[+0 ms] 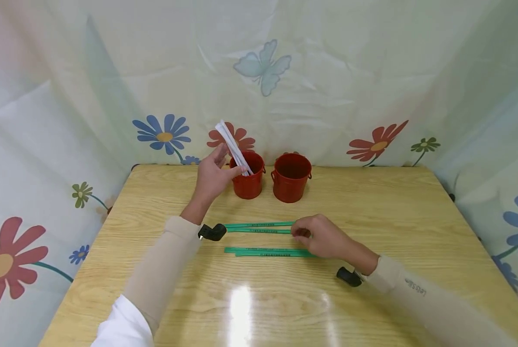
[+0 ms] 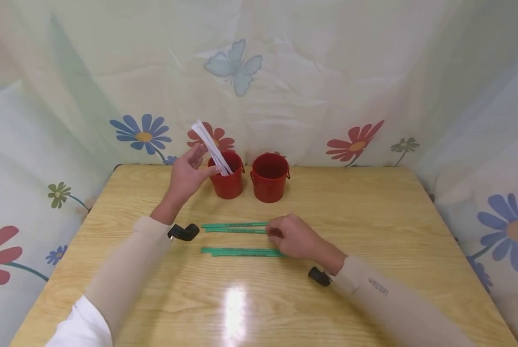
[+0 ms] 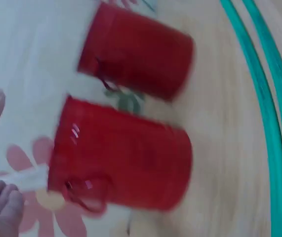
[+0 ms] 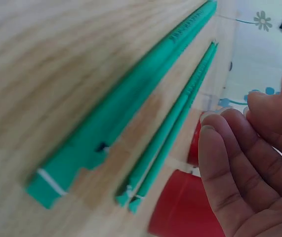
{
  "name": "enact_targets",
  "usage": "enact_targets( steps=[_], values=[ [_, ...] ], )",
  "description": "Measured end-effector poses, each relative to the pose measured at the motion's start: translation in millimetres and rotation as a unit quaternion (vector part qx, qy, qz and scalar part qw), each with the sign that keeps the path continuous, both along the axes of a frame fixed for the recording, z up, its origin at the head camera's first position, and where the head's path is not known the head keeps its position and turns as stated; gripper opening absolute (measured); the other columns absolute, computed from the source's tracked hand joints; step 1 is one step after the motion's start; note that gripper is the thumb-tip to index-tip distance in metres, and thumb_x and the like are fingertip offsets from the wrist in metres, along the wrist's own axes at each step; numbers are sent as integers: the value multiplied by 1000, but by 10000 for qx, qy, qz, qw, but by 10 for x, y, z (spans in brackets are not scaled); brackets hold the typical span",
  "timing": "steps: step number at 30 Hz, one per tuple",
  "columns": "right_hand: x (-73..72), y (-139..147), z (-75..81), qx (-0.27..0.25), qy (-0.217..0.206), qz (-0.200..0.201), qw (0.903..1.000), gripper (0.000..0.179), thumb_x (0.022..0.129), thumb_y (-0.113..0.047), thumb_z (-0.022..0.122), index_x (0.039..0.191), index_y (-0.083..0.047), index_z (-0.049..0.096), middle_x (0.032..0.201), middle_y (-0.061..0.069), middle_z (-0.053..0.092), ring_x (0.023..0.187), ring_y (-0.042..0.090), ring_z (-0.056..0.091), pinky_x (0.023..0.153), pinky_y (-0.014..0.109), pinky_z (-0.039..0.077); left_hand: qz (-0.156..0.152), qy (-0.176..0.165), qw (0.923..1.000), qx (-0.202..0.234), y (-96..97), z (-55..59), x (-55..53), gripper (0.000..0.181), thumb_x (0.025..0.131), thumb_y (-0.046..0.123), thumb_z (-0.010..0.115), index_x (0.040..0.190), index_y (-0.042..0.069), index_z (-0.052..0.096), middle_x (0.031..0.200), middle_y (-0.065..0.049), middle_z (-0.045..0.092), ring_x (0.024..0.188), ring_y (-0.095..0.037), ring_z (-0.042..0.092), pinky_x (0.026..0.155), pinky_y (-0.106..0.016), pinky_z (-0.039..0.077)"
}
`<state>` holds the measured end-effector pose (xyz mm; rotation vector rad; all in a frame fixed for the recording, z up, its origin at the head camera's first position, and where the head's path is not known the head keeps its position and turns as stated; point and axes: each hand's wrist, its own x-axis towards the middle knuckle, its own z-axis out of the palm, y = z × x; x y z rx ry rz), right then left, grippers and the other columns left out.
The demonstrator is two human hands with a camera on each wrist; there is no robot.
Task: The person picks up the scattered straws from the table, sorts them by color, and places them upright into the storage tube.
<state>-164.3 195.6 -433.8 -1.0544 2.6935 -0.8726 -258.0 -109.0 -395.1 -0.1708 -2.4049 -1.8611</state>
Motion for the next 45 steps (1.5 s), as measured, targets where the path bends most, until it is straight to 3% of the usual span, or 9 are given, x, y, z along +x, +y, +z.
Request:
enact_targets(
  steps=[3, 8, 16, 22, 27, 30, 36, 42, 45],
  values=[
    [9, 20, -27, 30, -64, -10, 10000, 6, 94, -2, 73, 97, -5, 77, 88, 2, 77, 77, 3, 65, 70, 23, 57, -10, 318, 9981, 529, 100, 31, 61, 89, 89, 17, 84, 163, 8, 33, 166, -9, 44, 153, -25, 44, 123, -46, 39],
    [19, 22, -58, 46, -119, 35, 9999, 9, 93, 0, 73, 100, -4, 77, 90, 2, 77, 78, 3, 65, 70, 22, 57, -442, 642, 9955, 548, 306, -11, 102, 93, 88, 18, 86, 163, 5, 33, 166, -13, 42, 154, -25, 43, 123, -52, 37],
    [54, -42, -143, 145, 152, 258, 9994, 10, 91, 1, 76, 97, -7, 76, 88, 0, 75, 76, 2, 61, 68, 21, 54, -837, 406, 9949, 395, 598, -134, 91, 97, 86, 24, 88, 164, 13, 32, 168, -4, 40, 155, -23, 41, 124, -41, 39],
    [109, -85, -201, 679, 128, 425, 9967, 16, 87, 3, 78, 98, -9, 74, 90, -4, 71, 80, 6, 58, 71, 23, 53, -972, 258, 9948, -170, 771, -177, 47, 102, 86, 35, 87, 166, 19, 27, 171, 0, 34, 158, -22, 36, 125, -44, 39],
    [144, -116, -243, 1119, 574, 585, 9903, 23, 86, 7, 76, 102, -10, 76, 101, 0, 75, 95, 17, 69, 84, 35, 61, -890, 269, 9909, -969, 924, -136, 14, 102, 88, 37, 85, 167, 15, 24, 171, -4, 36, 157, -27, 37, 123, -47, 42],
    [147, -145, -273, 1327, 798, 625, 9860, 25, 85, 8, 76, 102, -10, 76, 100, 0, 73, 94, 17, 68, 84, 35, 61, -916, 281, 9876, -1246, 995, -118, -22, 103, 88, 37, 84, 167, 12, 23, 169, -8, 38, 155, -27, 40, 122, -46, 44],
    [134, -180, -259, 1576, 621, 649, 9834, 25, 85, 9, 74, 96, -13, 72, 91, -3, 67, 85, 11, 61, 75, 29, 57, -999, 285, 9854, -1348, 1070, -137, -87, 102, 89, 33, 83, 167, 8, 21, 166, -12, 42, 147, -30, 48, 120, -45, 47],
    [139, -154, -197, 1596, 162, 678, 9847, 29, 85, 10, 72, 76, -14, 58, 74, -8, 43, 71, 6, 39, 63, 21, 36, -1104, 296, 9818, -1514, 1115, -155, -132, 96, 92, 32, 80, 166, 7, 24, 166, -12, 43, 146, -30, 49, 120, -45, 46],
    [152, -129, -158, 1610, 194, 733, 9840, 31, 85, 9, 73, 74, -15, 56, 73, -9, 41, 70, 5, 37, 63, 20, 35, -1031, 256, 9815, -1594, 1126, -158, -136, 93, 92, 31, 80, 165, 8, 27, 164, -10, 45, 145, -29, 51, 119, -44, 48]
  ],
)
